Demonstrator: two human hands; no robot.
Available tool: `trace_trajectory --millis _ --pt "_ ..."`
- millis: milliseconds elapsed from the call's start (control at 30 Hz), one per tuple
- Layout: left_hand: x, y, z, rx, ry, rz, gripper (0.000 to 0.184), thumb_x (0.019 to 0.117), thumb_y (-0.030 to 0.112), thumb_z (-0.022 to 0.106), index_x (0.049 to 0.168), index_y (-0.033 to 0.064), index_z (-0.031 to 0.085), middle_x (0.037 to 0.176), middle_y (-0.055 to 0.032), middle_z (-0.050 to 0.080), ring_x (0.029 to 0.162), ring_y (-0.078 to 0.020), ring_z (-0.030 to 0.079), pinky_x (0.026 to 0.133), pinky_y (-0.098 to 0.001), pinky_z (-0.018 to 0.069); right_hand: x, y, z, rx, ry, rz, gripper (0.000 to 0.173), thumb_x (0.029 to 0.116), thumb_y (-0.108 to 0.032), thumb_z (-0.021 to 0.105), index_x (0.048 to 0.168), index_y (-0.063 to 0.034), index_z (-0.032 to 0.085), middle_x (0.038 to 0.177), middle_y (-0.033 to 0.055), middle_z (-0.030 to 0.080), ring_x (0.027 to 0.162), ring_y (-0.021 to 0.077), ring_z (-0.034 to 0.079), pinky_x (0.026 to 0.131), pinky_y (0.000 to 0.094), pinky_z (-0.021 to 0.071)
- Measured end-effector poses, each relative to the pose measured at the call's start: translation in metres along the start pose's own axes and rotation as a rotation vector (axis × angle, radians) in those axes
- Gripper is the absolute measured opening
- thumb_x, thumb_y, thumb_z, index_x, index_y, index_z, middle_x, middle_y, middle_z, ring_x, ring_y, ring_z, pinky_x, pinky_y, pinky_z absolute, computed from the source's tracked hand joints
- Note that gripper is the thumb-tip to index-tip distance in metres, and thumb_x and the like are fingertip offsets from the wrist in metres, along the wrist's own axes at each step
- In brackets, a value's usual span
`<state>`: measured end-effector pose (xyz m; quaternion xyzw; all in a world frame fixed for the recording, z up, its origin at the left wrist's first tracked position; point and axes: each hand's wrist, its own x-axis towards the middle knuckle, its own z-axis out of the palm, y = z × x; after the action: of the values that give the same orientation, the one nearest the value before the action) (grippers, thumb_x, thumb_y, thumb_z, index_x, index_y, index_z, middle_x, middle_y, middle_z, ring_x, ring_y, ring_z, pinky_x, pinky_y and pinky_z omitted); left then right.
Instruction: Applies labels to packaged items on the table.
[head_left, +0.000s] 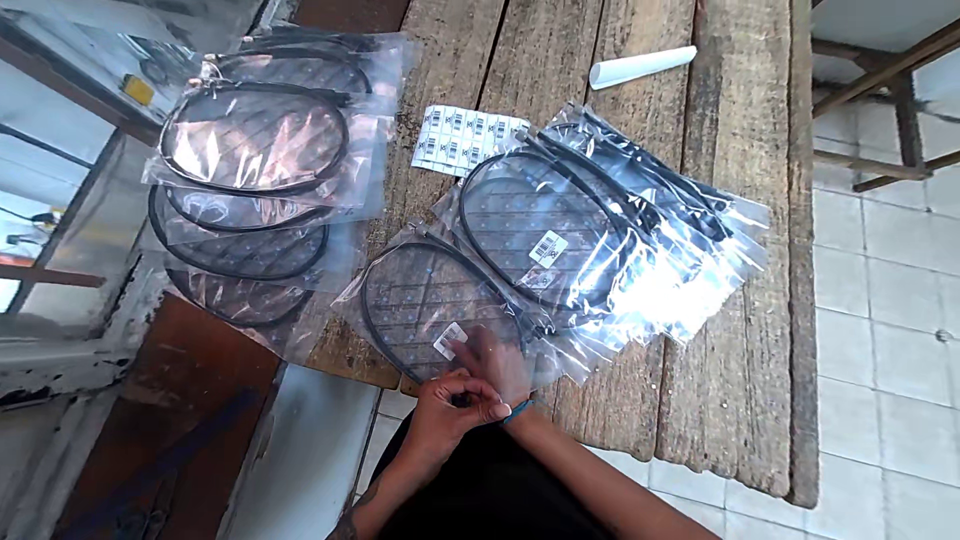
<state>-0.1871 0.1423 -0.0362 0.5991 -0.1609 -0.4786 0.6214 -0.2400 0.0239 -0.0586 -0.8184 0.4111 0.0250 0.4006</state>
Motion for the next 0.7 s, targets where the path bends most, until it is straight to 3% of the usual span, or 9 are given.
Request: trace_trajectory --millis 133,200,300,367,433,500,567,633,700 --pt "0.000 0.007 -0.011 0.128 -0.032 0.094 0.016 0.0860 0.021 0.081 0.094 0.0082 0.077 0.091 0.0018 0.072 0.085 -0.0051 0.067 0.079 -0.0229 0.0577 -0.001 -0.006 -0.003 -0.085 -0.047 0.014 0.045 0.0996 -0.043 0.061 0.112 -0.0011 0.070 0.081 0.0191 0.072 0.077 0.0404 0.072 0.069 0.0610 0.0554" --pt "0.004 0.009 -0.040 0.611 0.060 0.322 0.031 0.0912 0.038 0.075 0.111 0.0144 0.076 0.107 0.0037 0.074 0.103 -0.0071 0.067 0.093 -0.0294 0.0564 0.001 -0.020 -0.015 -0.212 -0.195 0.102 0.045 0.1028 -0.044 0.055 0.120 -0.0033 0.065 0.089 0.0202 0.073 0.088 0.0410 0.072 0.077 0.0602 0.0551" --pt "0.019 0.001 -0.102 1.346 0.101 0.472 0.084 0.0906 0.073 0.054 0.152 0.0158 0.051 0.160 -0.0037 0.044 0.151 -0.0288 0.035 0.121 -0.0615 0.0254 0.008 -0.034 -0.025 -0.326 -0.328 0.219 0.059 0.1038 -0.053 0.049 0.131 -0.0024 0.059 0.100 0.0221 0.072 0.099 0.0423 0.071 0.084 0.0599 0.0545" --pt "0.024 -0.008 -0.121 1.526 0.081 0.462 0.098 0.0887 0.084 0.040 0.161 0.0177 0.037 0.170 -0.0078 0.025 0.157 -0.0335 0.019 0.122 -0.0698 0.0129 0.002 -0.024 -0.028 -0.329 -0.253 0.121 0.064 0.1024 -0.053 0.052 0.138 -0.0003 0.053 0.093 0.0222 0.072 0.092 0.0429 0.072 0.081 0.0594 0.0557" --pt "0.024 -0.013 -0.126 1.558 0.079 0.449 0.097 0.0896 0.085 0.034 0.162 0.0194 0.035 0.170 -0.0093 0.024 0.157 -0.0347 0.019 0.121 -0.0714 0.0125 -0.014 0.015 -0.018 -0.306 0.045 -0.275 0.051 0.0959 -0.042 0.065 0.127 -0.0011 0.064 0.082 0.0145 0.073 0.073 0.0342 0.074 0.065 0.0509 0.0603" --pt "0.024 -0.014 -0.123 1.544 0.097 0.439 0.096 0.0904 0.084 0.033 0.161 0.0200 0.036 0.169 -0.0092 0.026 0.156 -0.0353 0.021 0.121 -0.0712 0.0132 -0.024 0.050 -0.021 -0.305 0.122 -0.677 0.040 0.0959 -0.034 0.069 0.132 -0.0162 0.067 0.118 0.0112 0.073 0.104 0.0274 0.072 0.090 0.0460 0.0594" --pt "0.024 -0.015 -0.120 1.544 0.113 0.431 0.094 0.0909 0.084 0.032 0.161 0.0207 0.036 0.169 -0.0091 0.027 0.156 -0.0354 0.022 0.120 -0.0713 0.0138 -0.022 0.066 -0.020 -0.352 -0.032 -0.948 0.043 0.1039 -0.030 0.058 0.147 -0.0299 0.054 0.151 0.0065 0.054 0.138 0.0267 0.053 0.114 0.0549 0.0414" --pt "0.025 -0.016 -0.120 1.548 0.107 0.425 0.095 0.0905 0.085 0.031 0.161 0.0213 0.036 0.169 -0.0096 0.027 0.156 -0.0358 0.022 0.120 -0.0719 0.0134 -0.010 0.061 -0.006 -0.341 -0.153 -1.021 0.048 0.1063 -0.035 0.048 0.153 -0.0237 0.048 0.162 0.0036 0.041 0.151 0.0232 0.037 0.122 0.0589 0.0253" --pt "0.025 -0.014 -0.122 1.551 0.088 0.424 0.098 0.0885 0.087 0.033 0.160 0.0194 0.039 0.168 -0.0102 0.029 0.156 -0.0369 0.023 0.120 -0.0715 0.0137 0.004 0.046 -0.005 -0.374 -0.138 -0.869 0.063 0.1034 -0.051 0.047 0.157 -0.0178 0.044 0.164 0.0041 0.039 0.153 0.0192 0.033 0.125 0.0553 0.0188"
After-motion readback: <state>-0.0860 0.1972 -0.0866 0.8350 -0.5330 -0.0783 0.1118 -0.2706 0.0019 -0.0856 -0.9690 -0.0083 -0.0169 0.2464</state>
